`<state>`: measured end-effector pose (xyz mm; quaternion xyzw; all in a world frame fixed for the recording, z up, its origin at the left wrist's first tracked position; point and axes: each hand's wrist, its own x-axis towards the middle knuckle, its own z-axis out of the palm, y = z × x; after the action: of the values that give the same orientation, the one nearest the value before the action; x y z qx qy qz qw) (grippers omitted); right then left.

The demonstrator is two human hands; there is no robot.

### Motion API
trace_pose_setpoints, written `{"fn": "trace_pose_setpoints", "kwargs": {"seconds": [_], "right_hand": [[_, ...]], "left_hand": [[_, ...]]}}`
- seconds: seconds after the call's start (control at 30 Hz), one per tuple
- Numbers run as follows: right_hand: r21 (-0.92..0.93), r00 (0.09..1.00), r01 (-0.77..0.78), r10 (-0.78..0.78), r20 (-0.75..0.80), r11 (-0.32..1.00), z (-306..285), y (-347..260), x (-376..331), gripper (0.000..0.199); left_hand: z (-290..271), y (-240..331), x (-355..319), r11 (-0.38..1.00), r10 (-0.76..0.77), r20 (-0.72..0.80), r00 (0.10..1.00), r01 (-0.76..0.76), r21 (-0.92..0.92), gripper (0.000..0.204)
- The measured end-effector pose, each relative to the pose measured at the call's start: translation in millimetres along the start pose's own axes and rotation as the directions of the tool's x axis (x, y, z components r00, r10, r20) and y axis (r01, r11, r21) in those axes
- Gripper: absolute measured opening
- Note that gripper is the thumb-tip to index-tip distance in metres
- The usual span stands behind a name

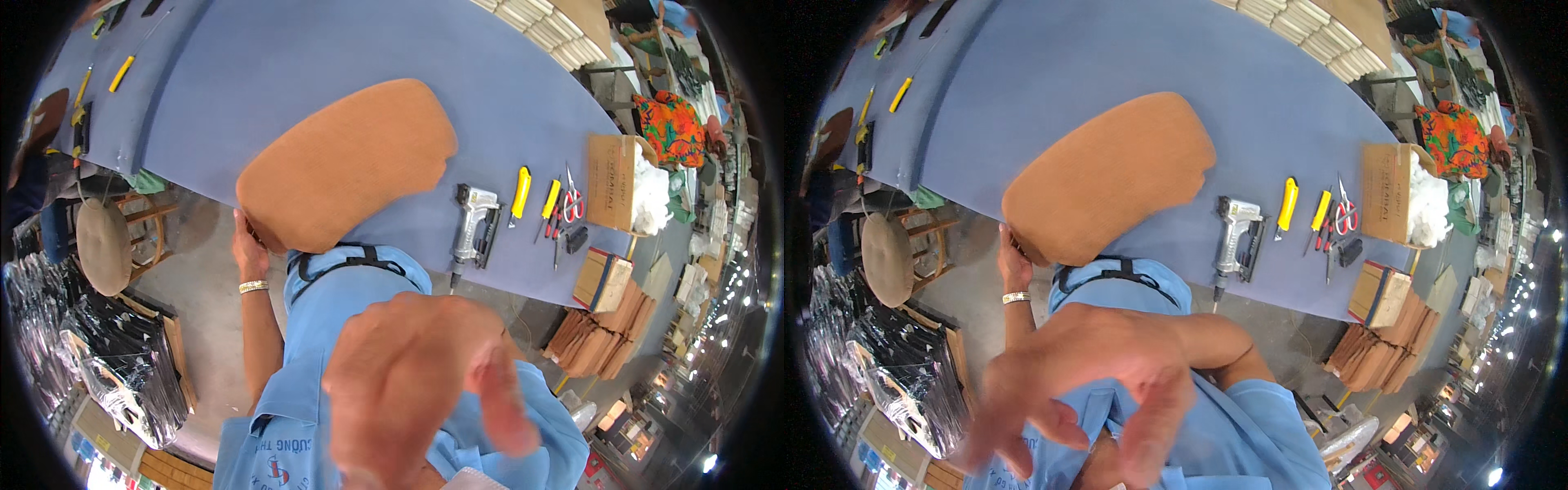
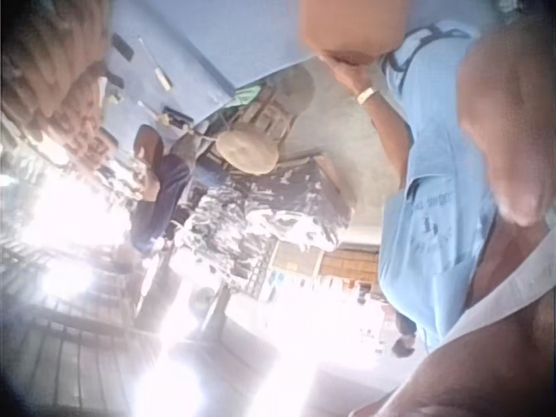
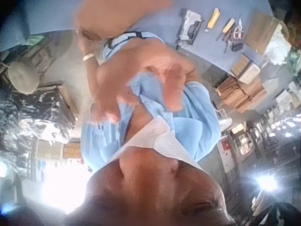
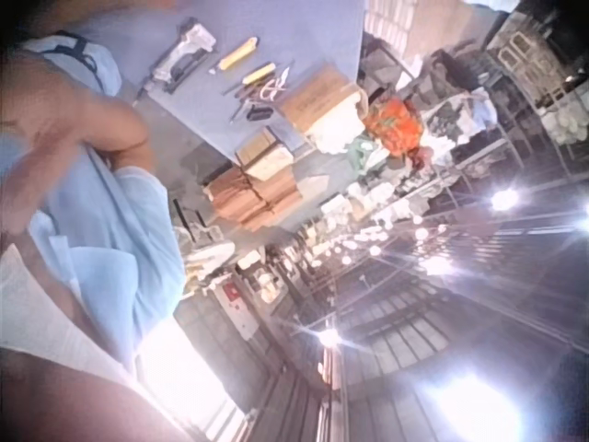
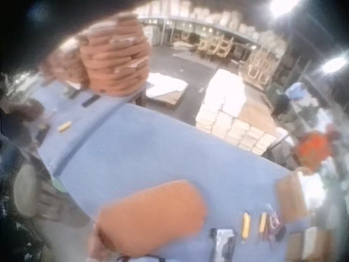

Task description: The person staples a brown cushion cover to a white foam insert using a pneumatic staple gun, then trims excess fabric with a utility knife and a screwdriver. The person folds and presses the edges to fit the foam, then stacks the finished cushion with others.

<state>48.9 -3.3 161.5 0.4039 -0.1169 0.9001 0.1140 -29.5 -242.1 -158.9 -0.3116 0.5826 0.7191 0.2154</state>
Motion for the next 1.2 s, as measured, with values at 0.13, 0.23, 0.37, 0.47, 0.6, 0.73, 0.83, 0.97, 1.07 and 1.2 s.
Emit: {"fn": "trace_pose_setpoints", "kwargs": {"seconds": [0.13, 0.23, 0.37, 0.47, 0.6, 0.73, 0.83, 0.97, 1.07, 1.2], "right_hand": [[-0.073, 0.994, 0.092, -0.086, 0.071, 0.993, 1.2, 11.2, -8.5, 0.042], [-0.182, 0.987, 0.159, -0.156, 0.032, 0.97, -0.1, 9.3, -4.4, 0.036], [-0.307, 0.986, 0.103, -0.139, -0.095, 0.946, 14.9, 2.4, 0.4, 0.032], [-0.443, 0.996, 0.062, -0.084, -0.03, 0.894, 10.9, 0.2, 5.2, 0.03], [-0.882, 0.985, -0.033, -0.135, -0.109, 0.471, -9.2, -47.2, -6.1, 0.027], [-0.963, 0.828, -0.268, -0.508, -0.237, 0.013, -55.1, -105.8, -44.2, 0.033], [-0.82, 0.677, -0.56, -0.636, -0.37, -0.12, -109.0, -132.6, -79.7, 0.032], [-0.68, 0.704, -0.653, -0.599, -0.382, -0.334, -157.1, -135.8, -90.1, 0.033], [-0.602, 0.764, -0.631, -0.528, -0.371, -0.49, -177.8, -140.8, -80.4, 0.035], [-0.462, 0.76, -0.646, -0.455, -0.464, -0.608, -225.6, -162.6, -93.6, 0.04]], "left_hand": [[19.1, 21.8, 19.5, 0.996, -0.006, 0.126, 0.992, -0.005, 0.088, 0.081], [41.0, 57.6, 6.7, 0.994, -0.1, 0.267, 0.958, 0.087, 0.06, 0.089], [64.9, 81.4, -24.5, 0.985, 0.092, 0.319, 0.943, -0.134, 0.112, 0.076], [80.9, 97.4, -67.4, 0.896, 0.322, 0.378, 0.868, -0.408, 0.175, 0.067], [78.7, 103.1, -101.2, 0.755, 0.437, 0.567, 0.699, -0.627, 0.192, 0.072], [87.3, 90.5, -108.1, 0.631, 0.47, 0.68, 0.563, -0.753, 0.188, 0.074], [66.8, 58.4, -84.4, 0.536, 0.374, 0.65, 0.662, -0.726, 0.431, 0.071], [47.8, 50.8, -80.8, 0.538, 0.338, 0.641, 0.689, -0.7, 0.469, 0.075], [51.1, 52.6, -88.0, 0.467, 0.35, 0.644, 0.68, -0.723, 0.509, 0.074], [52.7, 60.8, -114.2, 0.41, 0.217, 0.752, 0.622, -0.758, 0.508, 0.076]]}}
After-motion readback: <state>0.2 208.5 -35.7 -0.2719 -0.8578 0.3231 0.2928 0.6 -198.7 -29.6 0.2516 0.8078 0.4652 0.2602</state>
